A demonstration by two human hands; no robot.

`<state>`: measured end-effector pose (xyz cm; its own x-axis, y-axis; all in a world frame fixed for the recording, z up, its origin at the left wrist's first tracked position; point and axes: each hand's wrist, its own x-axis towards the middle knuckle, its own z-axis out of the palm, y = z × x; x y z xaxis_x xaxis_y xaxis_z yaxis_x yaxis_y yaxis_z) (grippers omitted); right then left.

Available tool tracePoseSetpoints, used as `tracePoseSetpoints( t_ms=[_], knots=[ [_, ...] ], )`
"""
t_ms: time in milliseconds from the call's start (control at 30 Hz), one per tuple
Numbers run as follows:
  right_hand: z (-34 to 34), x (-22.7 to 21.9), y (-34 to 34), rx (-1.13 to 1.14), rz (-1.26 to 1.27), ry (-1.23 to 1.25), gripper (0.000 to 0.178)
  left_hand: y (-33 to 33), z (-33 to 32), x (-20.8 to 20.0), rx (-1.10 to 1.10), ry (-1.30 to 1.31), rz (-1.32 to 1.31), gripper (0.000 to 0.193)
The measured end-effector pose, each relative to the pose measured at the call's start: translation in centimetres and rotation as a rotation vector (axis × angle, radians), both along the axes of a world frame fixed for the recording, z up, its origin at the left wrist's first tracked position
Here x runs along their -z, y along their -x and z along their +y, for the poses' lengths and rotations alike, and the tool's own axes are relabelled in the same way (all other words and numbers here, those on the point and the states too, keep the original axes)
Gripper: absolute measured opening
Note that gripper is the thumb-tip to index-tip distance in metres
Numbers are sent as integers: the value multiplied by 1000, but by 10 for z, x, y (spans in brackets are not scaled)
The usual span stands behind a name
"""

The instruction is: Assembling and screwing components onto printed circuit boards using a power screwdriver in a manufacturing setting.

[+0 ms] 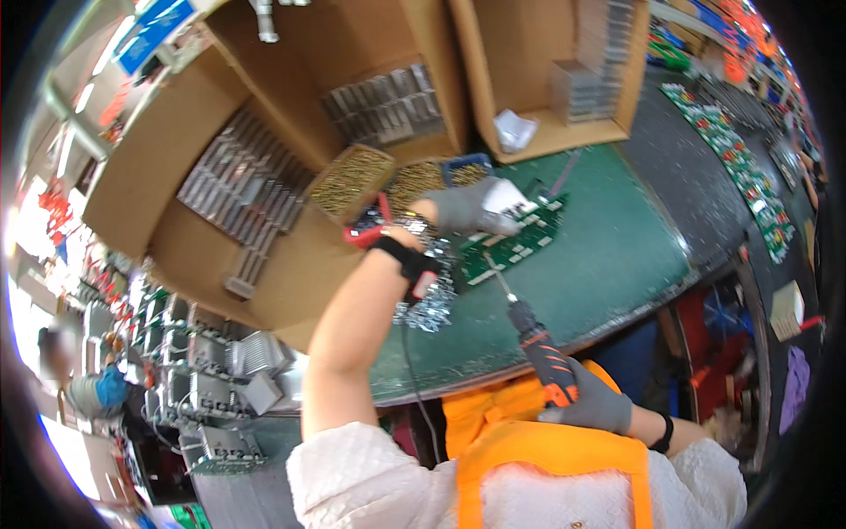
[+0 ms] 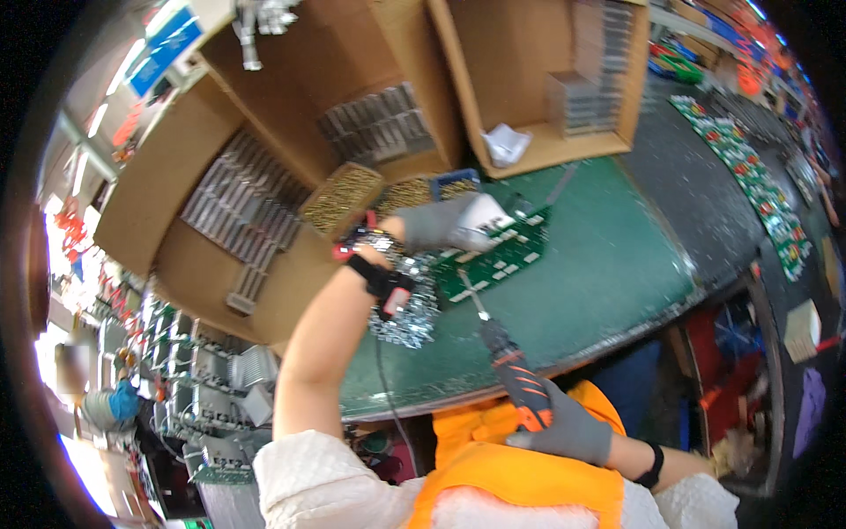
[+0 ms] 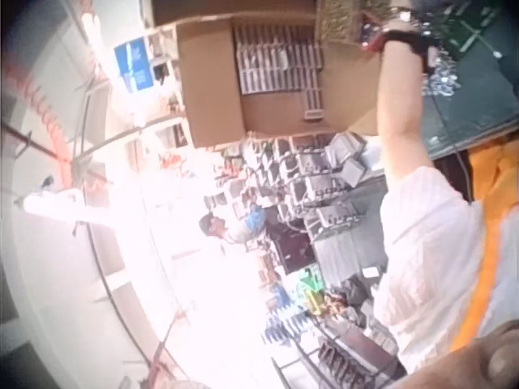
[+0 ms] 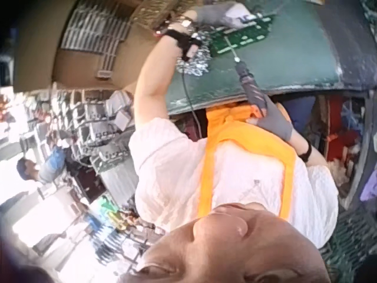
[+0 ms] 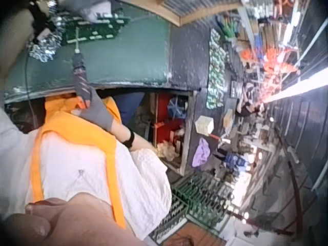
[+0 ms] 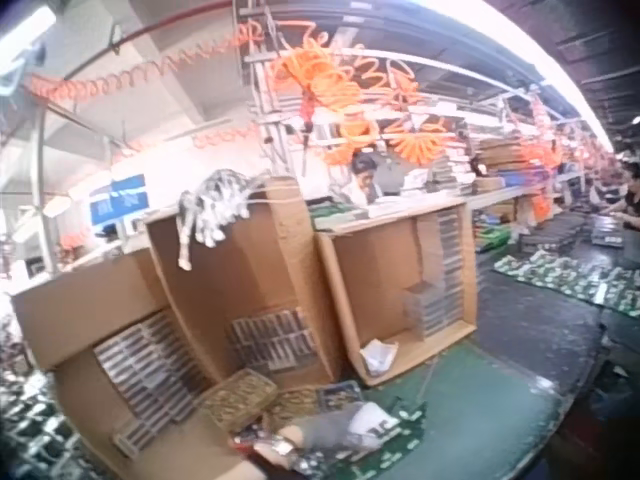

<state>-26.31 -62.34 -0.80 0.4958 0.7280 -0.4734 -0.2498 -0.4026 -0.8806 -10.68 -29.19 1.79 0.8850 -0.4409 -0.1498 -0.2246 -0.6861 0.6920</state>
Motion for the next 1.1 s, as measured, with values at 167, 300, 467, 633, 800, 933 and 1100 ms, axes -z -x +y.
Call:
tracePoseSetpoints(
  t_ms=[167, 300, 467, 633, 800, 933, 1100],
  knots=[
    [17, 6, 4, -276, -249, -48, 93, 7, -2, 8, -85, -35, 41, 81],
    [7, -12, -10, -145, -36, 20, 95, 2, 8, 9, -31, 191, 172, 60],
    [-5, -13, -16, -81, -65, 73, 93, 1, 13, 15, -18, 258, 132, 51],
    [-21, 7, -19, -67, -52, -101, 90, -1, 6, 14, 81, 230, 45, 33],
    [-27, 16, -24, -94, 48, 13, 94, 8, 6, -3, 39, 212, 191, 44],
    [-23, 11, -24, -54, 16, -52, 95, 15, 4, -7, -116, 221, 171, 63],
    [-22, 5, -29, -59, 110, 56, 95, 17, 3, -7, -152, 180, 129, 62]
  ],
)
